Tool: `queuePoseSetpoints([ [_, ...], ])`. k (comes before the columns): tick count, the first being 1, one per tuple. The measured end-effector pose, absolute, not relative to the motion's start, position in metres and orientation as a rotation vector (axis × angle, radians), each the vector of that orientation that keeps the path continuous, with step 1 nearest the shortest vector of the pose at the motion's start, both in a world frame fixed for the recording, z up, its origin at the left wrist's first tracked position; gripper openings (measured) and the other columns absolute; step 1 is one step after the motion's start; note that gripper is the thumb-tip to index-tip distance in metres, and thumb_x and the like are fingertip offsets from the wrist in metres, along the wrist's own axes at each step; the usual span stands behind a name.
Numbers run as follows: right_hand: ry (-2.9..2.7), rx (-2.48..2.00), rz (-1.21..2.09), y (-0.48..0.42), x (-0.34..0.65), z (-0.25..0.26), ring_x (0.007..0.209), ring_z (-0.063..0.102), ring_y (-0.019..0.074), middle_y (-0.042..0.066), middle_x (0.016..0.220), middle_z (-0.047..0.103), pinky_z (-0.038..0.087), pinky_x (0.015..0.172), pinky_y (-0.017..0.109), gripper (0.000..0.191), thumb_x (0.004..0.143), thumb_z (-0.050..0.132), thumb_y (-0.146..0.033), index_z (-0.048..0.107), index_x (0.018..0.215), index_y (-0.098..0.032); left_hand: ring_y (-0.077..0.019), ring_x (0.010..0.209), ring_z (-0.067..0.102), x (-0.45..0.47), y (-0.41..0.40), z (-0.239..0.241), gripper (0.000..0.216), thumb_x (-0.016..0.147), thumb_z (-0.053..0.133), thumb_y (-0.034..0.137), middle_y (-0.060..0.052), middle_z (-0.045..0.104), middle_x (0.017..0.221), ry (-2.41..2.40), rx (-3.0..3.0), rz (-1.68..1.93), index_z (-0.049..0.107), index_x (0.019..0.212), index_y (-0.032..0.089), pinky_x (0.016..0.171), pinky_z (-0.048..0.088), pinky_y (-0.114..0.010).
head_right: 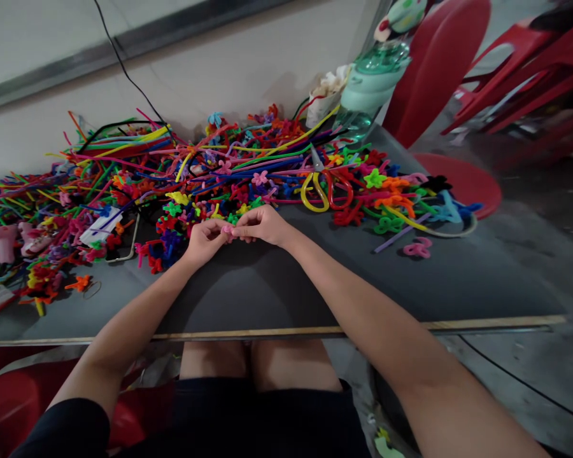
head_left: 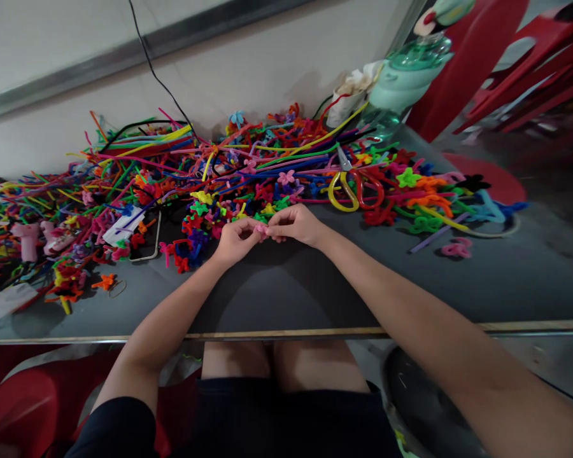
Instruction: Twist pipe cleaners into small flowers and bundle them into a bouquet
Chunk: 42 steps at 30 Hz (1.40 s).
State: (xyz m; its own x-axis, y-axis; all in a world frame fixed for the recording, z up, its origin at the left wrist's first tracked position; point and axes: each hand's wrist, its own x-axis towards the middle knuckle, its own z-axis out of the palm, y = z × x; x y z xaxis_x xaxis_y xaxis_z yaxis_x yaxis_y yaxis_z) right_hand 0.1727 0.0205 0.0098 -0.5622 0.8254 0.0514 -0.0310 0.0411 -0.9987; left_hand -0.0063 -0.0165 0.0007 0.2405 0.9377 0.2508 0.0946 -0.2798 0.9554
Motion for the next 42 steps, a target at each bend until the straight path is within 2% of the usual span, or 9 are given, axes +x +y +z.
queuePoseSetpoints([
  [9,-1.722,-0.898,1.516,0.019,0.172,0.003,0.042,0.05,0.0072,-0.002,0.049,0.059,0.04,0.041,0.021,0.03,0.06,0.082,-0.04,0.065,0.063,-0.016,-0.0108,0.062,0.063,-0.007,-0.016,-0.007,0.013,0.079,0.067,0.029,-0.003,0.07,0.072,1.139,1.743,1.158,0.069,0.079,0.016,0.059,0.049,-0.023],
  [12,-1.654,-0.894,1.357,0.018,0.169,-0.001,0.05,0.054,0.0082,0.002,0.069,0.067,0.043,0.044,0.022,0.036,0.069,0.076,-0.042,0.07,0.091,-0.015,-0.0096,0.057,0.061,-0.005,-0.009,-0.011,0.015,0.08,0.065,0.03,-0.003,0.07,0.073,1.221,1.53,1.252,0.066,0.087,0.016,0.055,0.049,-0.022],
  [15,-1.734,-0.852,1.122,0.017,0.166,-0.004,0.061,0.059,0.0103,0.005,0.091,0.069,0.047,0.051,0.023,0.05,0.077,0.07,-0.039,0.063,0.123,-0.02,-0.0078,0.052,0.059,-0.004,-0.005,-0.011,0.019,0.08,0.067,0.033,-0.001,0.067,0.069,1.288,1.337,1.285,0.06,0.086,0.016,0.048,0.045,-0.019],
  [20,-2.031,-0.825,0.606,0.017,0.166,-0.01,0.082,0.068,0.0187,0.006,0.094,0.075,0.053,0.071,0.031,0.025,0.085,0.064,-0.037,0.075,0.104,-0.023,-0.0079,0.053,0.06,-0.004,-0.01,-0.004,0.025,0.075,0.072,0.039,-0.001,0.068,0.066,1.322,1.344,1.228,0.066,0.079,0.015,0.048,0.045,-0.018],
  [23,-2.036,-0.848,0.471,0.018,0.167,-0.013,0.082,0.071,0.0193,0.004,0.092,0.076,0.054,0.073,0.031,0.023,0.088,0.062,-0.038,0.077,0.1,-0.025,-0.009,0.055,0.06,-0.005,-0.012,-0.001,0.025,0.075,0.07,0.04,-0.003,0.071,0.069,1.352,1.391,1.249,0.072,0.081,0.015,0.047,0.045,-0.019],
  [26,-2.018,-0.895,0.409,0.018,0.168,-0.015,0.081,0.072,0.0194,0.003,0.093,0.077,0.055,0.07,0.031,0.023,0.087,0.063,-0.039,0.077,0.1,-0.026,-0.0103,0.055,0.061,-0.007,-0.011,-0.002,0.028,0.08,0.065,0.042,-0.003,0.072,0.067,1.337,1.465,1.232,0.076,0.086,0.017,0.046,0.045,-0.02],
  [31,-2.004,-0.976,0.374,0.019,0.171,-0.013,0.081,0.073,0.0201,0.002,0.093,0.077,0.054,0.069,0.031,0.021,0.088,0.063,-0.037,0.077,0.099,-0.028,-0.0121,0.067,0.067,-0.009,-0.008,-0.007,0.031,0.077,0.07,0.035,-0.005,0.076,0.098,1.231,1.588,1.211,0.074,0.105,0.021,0.065,0.057,-0.027],
  [37,-2.062,-1.014,0.33,0.02,0.172,-0.015,0.075,0.073,0.0205,0.002,0.082,0.077,0.048,0.06,0.029,0.023,0.088,0.061,-0.041,0.079,0.089,-0.028,-0.0119,0.062,0.065,-0.008,-0.007,-0.01,0.026,0.076,0.072,0.036,-0.004,0.076,0.085,1.297,1.545,1.245,0.076,0.097,0.021,0.062,0.057,-0.027],
  [42,-2.062,-0.95,0.382,0.016,0.17,-0.009,0.071,0.069,0.0195,0.006,0.082,0.076,0.045,0.061,0.029,0.035,0.084,0.062,-0.053,0.079,0.09,-0.022,-0.0146,0.072,0.069,-0.006,-0.007,-0.006,0.028,0.07,0.077,0.039,-0.004,0.076,0.085,1.261,1.525,1.309,0.075,0.091,0.02,0.07,0.058,-0.029],
])
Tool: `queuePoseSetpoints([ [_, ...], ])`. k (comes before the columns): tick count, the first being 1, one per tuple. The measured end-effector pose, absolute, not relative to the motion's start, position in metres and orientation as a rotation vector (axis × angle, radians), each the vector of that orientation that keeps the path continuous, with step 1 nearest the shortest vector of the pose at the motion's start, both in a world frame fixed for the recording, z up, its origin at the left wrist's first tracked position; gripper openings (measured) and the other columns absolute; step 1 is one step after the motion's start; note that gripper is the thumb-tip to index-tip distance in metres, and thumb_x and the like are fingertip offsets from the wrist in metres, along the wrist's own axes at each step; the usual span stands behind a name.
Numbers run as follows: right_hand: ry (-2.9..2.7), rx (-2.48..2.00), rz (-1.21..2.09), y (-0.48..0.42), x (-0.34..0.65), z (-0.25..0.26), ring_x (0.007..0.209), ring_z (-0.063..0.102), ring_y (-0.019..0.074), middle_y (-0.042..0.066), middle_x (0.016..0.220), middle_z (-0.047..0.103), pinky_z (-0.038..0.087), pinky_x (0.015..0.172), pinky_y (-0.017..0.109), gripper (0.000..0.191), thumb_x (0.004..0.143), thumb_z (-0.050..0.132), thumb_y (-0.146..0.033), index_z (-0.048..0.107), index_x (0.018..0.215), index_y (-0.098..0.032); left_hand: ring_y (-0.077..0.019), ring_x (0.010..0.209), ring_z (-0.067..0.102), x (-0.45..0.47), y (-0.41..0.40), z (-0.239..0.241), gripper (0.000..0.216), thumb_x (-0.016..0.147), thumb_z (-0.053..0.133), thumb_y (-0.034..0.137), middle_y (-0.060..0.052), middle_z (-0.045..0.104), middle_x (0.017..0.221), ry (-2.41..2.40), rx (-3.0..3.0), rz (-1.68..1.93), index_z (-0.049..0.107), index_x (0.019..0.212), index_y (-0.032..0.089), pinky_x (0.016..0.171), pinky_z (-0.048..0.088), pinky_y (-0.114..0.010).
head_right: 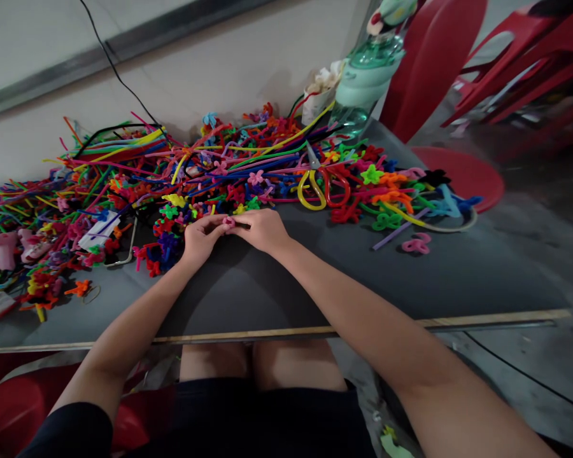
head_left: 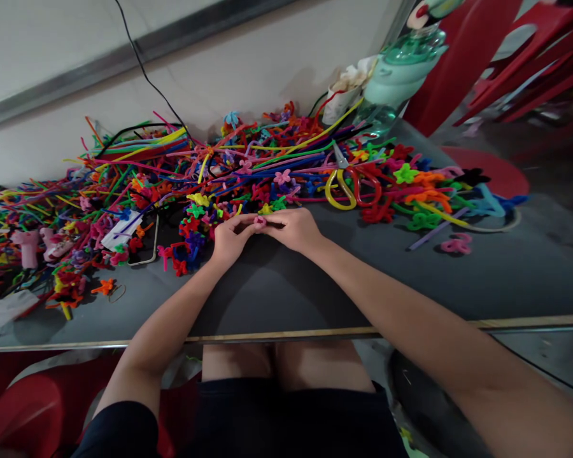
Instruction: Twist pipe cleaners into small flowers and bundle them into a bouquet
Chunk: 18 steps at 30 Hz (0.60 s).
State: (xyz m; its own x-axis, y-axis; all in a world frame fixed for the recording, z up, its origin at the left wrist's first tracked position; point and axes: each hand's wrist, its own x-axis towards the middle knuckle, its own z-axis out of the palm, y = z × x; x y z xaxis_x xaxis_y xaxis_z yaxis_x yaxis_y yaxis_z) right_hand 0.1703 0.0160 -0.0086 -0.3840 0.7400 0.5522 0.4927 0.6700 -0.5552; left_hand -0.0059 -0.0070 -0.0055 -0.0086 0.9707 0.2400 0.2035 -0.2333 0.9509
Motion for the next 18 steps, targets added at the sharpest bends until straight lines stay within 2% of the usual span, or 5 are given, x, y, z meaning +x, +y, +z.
queuePoseSetpoints([
  [2,-2.089,-0.848,0.523,0.012,0.17,-0.002,0.065,0.066,0.0167,0.006,0.077,0.074,0.045,0.06,0.027,0.041,0.081,0.063,-0.057,0.078,0.087,-0.02,-0.0146,0.071,0.069,-0.007,-0.007,-0.003,0.027,0.069,0.077,0.039,-0.004,0.075,0.081,1.237,1.511,1.353,0.075,0.087,0.019,0.07,0.058,-0.028],
  [6,-1.916,-0.804,0.986,0.005,0.165,0.007,0.055,0.059,0.0109,0.004,0.069,0.07,0.043,0.052,0.024,0.045,0.087,0.054,-0.057,0.076,0.079,-0.018,-0.013,0.063,0.064,-0.01,-0.006,0.0,0.027,0.071,0.075,0.042,-0.004,0.073,0.074,1.236,1.539,1.428,0.074,0.082,0.017,0.061,0.055,-0.027],
  [9,-1.659,-0.853,1.252,0.007,0.161,0.005,0.052,0.059,0.0105,0.004,0.073,0.072,0.041,0.044,0.022,0.04,0.079,0.065,-0.055,0.077,0.086,-0.018,-0.0115,0.062,0.062,-0.011,-0.006,0.0,0.027,0.071,0.075,0.042,-0.003,0.072,0.074,1.25,1.574,1.443,0.072,0.081,0.017,0.061,0.053,-0.025],
  [14,-1.515,-0.909,1.35,0.015,0.158,-0.002,0.052,0.061,0.0123,0.004,0.068,0.07,0.038,0.036,0.02,0.043,0.069,0.075,-0.049,0.076,0.097,-0.017,-0.0098,0.062,0.061,-0.01,-0.005,-0.002,0.022,0.073,0.075,0.038,-0.001,0.07,0.073,1.334,1.624,1.454,0.069,0.078,0.017,0.061,0.051,-0.022],
  [18,-1.497,-0.923,1.339,0.015,0.159,-0.002,0.067,0.067,0.0159,0.006,0.086,0.074,0.046,0.041,0.02,0.046,0.068,0.076,-0.046,0.074,0.106,-0.02,-0.0125,0.07,0.065,-0.01,-0.006,-0.001,0.017,0.079,0.07,0.035,-0.003,0.073,0.079,1.374,1.707,1.434,0.073,0.082,0.019,0.067,0.053,-0.025],
])
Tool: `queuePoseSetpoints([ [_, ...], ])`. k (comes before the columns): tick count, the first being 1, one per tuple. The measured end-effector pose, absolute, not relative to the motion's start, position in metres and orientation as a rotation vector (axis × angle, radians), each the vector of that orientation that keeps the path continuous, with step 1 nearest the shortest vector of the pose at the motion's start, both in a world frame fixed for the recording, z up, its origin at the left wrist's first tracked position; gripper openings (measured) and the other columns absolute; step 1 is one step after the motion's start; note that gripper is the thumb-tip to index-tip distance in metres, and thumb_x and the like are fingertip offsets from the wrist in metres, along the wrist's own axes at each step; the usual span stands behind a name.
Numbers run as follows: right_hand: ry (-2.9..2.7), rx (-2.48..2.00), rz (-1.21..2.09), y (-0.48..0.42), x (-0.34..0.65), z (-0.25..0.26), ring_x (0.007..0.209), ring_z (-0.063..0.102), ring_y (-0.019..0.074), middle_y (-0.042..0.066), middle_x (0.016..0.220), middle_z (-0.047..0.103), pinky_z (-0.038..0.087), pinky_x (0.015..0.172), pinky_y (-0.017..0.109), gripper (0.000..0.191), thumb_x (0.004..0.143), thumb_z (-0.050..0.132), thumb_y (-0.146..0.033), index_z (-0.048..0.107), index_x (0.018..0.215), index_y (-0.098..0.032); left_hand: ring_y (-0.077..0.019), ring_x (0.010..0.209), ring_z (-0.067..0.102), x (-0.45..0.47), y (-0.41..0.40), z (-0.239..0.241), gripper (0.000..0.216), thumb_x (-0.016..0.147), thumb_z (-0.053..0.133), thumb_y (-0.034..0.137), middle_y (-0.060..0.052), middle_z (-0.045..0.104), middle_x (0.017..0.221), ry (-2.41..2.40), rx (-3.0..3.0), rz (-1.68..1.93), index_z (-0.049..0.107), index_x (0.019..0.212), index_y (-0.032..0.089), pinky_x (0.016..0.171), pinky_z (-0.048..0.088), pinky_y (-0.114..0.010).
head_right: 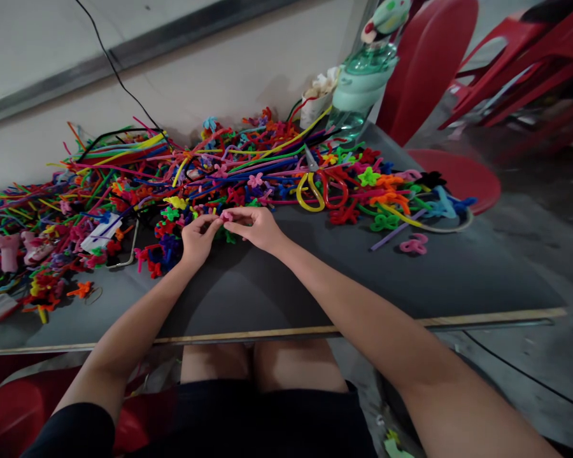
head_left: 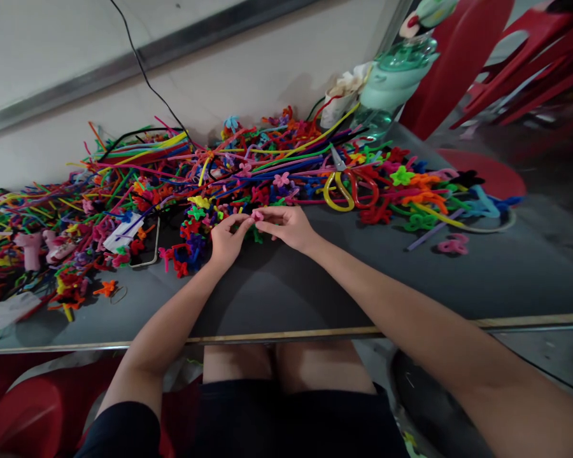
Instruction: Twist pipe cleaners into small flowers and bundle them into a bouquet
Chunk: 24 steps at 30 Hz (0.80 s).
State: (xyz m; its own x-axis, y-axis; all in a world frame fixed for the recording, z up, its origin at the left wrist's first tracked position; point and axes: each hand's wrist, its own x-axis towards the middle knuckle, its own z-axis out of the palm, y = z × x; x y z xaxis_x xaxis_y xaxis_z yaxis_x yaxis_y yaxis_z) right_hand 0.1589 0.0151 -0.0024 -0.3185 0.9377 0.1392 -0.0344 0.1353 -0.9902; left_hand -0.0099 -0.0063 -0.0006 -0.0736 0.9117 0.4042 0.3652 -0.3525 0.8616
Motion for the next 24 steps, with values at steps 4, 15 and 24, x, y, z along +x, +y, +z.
queuePoseSetpoints([
  [4,-1.505,-0.912,1.372,0.0149,0.1593,-0.0039,0.079,0.07,0.0198,0.007,0.092,0.075,0.05,0.047,0.022,0.046,0.073,0.072,-0.047,0.072,0.111,-0.02,-0.0157,0.082,0.069,-0.0081,-0.0093,0.0011,0.014,0.082,0.067,0.03,-0.004,0.075,0.089,1.391,1.811,1.403,0.074,0.089,0.021,0.075,0.055,-0.029],
  [15,-1.693,-0.903,1.246,0.0123,0.1583,-0.0017,0.065,0.065,0.0138,0.007,0.085,0.073,0.048,0.048,0.022,0.046,0.086,0.056,-0.054,0.071,0.111,-0.018,-0.013,0.071,0.065,-0.0052,-0.0127,0.0051,0.021,0.082,0.066,0.036,-0.004,0.075,0.088,1.382,1.733,1.364,0.073,0.093,0.02,0.063,0.051,-0.026],
  [24,-1.698,-0.853,1.273,0.0153,0.1566,-0.0062,0.064,0.064,0.0142,0.008,0.082,0.072,0.048,0.049,0.023,0.048,0.082,0.062,-0.05,0.069,0.113,-0.014,-0.0108,0.068,0.062,-0.0045,-0.0116,0.0032,0.018,0.083,0.064,0.034,-0.003,0.073,0.082,1.401,1.715,1.379,0.072,0.09,0.018,0.06,0.046,-0.023],
])
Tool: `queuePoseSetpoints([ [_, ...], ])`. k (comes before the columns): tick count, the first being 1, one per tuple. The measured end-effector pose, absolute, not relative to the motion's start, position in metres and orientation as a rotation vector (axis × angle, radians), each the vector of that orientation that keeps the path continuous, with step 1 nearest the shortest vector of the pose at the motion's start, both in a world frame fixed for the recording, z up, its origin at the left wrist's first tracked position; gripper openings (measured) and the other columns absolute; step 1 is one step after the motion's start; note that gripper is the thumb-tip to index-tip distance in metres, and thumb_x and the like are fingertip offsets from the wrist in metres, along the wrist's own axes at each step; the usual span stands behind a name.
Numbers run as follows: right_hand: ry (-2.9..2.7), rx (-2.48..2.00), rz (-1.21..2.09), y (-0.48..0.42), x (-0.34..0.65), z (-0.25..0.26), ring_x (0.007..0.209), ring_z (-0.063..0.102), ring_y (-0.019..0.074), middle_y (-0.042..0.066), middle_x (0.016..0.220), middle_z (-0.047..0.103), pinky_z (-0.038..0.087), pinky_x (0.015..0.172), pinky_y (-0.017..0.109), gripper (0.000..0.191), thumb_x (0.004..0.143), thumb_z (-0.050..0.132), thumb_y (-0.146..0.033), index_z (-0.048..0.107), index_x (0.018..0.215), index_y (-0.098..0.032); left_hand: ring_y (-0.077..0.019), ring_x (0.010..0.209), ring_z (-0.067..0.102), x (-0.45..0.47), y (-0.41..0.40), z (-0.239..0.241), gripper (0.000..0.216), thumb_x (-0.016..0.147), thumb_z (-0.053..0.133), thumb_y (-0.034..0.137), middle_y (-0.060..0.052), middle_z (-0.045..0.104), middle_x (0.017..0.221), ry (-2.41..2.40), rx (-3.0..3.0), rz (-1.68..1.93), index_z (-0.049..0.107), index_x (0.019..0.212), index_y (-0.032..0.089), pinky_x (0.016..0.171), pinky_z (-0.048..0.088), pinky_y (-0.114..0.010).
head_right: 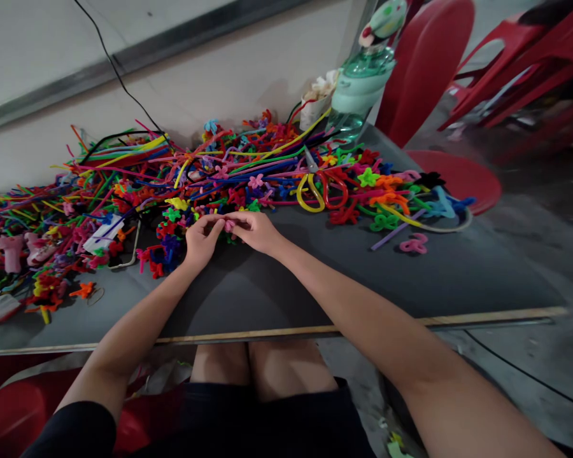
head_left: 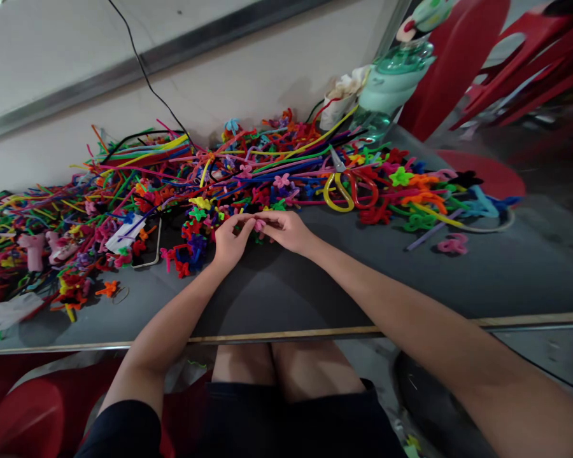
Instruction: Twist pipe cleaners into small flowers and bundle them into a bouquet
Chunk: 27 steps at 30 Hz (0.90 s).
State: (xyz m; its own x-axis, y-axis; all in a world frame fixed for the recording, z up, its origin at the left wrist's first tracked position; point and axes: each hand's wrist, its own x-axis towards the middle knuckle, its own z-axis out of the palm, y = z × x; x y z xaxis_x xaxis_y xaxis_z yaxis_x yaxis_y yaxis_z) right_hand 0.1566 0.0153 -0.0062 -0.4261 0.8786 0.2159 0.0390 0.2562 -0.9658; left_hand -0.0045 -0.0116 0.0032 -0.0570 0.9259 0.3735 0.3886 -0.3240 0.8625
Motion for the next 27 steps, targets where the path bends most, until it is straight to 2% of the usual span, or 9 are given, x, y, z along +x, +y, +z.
queuePoseSetpoints([
  [6,-1.608,-0.983,1.099,0.0153,0.1571,-0.0049,0.059,0.063,0.014,0.006,0.079,0.073,0.048,0.05,0.025,0.031,0.079,0.064,-0.044,0.076,0.089,-0.017,-0.0098,0.065,0.058,-0.0036,-0.0118,-0.0015,0.034,0.074,0.074,0.039,-0.004,0.071,0.087,1.363,1.73,1.358,0.067,0.101,0.02,0.053,0.041,-0.021],
  [8,-1.587,-1.004,1.059,0.0151,0.1583,-0.0036,0.059,0.064,0.0142,0.006,0.079,0.074,0.049,0.052,0.026,0.028,0.078,0.064,-0.041,0.076,0.085,-0.017,-0.01,0.066,0.059,-0.0034,-0.0116,-0.0016,0.034,0.073,0.075,0.039,-0.003,0.071,0.084,1.377,1.733,1.355,0.067,0.098,0.019,0.053,0.042,-0.022],
  [11,-1.581,-1.012,1.045,0.0153,0.1598,-0.0035,0.058,0.063,0.0145,0.006,0.077,0.074,0.05,0.053,0.027,0.03,0.079,0.063,-0.043,0.077,0.087,-0.017,-0.0102,0.064,0.059,-0.0032,-0.0115,-0.0003,0.024,0.076,0.071,0.041,-0.003,0.069,0.078,1.415,1.726,1.342,0.068,0.084,0.018,0.056,0.044,-0.023],
  [14,-1.62,-1.027,1.002,0.0155,0.1605,-0.0049,0.057,0.063,0.0147,0.005,0.072,0.073,0.05,0.056,0.028,0.031,0.079,0.063,-0.044,0.077,0.086,-0.017,-0.0107,0.063,0.059,-0.0029,-0.0121,0.0012,0.026,0.078,0.069,0.044,-0.002,0.069,0.073,1.421,1.724,1.327,0.069,0.077,0.019,0.058,0.046,-0.024],
  [21,-1.647,-1.03,0.967,0.0147,0.1603,-0.0051,0.056,0.064,0.015,0.005,0.07,0.073,0.05,0.056,0.028,0.032,0.08,0.063,-0.045,0.077,0.084,-0.017,-0.0114,0.061,0.06,-0.0016,-0.0144,0.0016,0.026,0.079,0.067,0.045,-0.002,0.071,0.072,1.406,1.743,1.291,0.071,0.077,0.019,0.054,0.044,-0.024],
  [27,-1.664,-1.022,1.02,0.0172,0.1603,-0.009,0.056,0.065,0.0161,0.006,0.07,0.073,0.05,0.055,0.028,0.042,0.079,0.062,-0.056,0.077,0.081,-0.017,-0.0114,0.062,0.06,-0.0003,-0.0157,0.0014,0.022,0.084,0.061,0.038,-0.003,0.072,0.076,1.472,1.8,1.29,0.071,0.081,0.019,0.054,0.044,-0.023],
])
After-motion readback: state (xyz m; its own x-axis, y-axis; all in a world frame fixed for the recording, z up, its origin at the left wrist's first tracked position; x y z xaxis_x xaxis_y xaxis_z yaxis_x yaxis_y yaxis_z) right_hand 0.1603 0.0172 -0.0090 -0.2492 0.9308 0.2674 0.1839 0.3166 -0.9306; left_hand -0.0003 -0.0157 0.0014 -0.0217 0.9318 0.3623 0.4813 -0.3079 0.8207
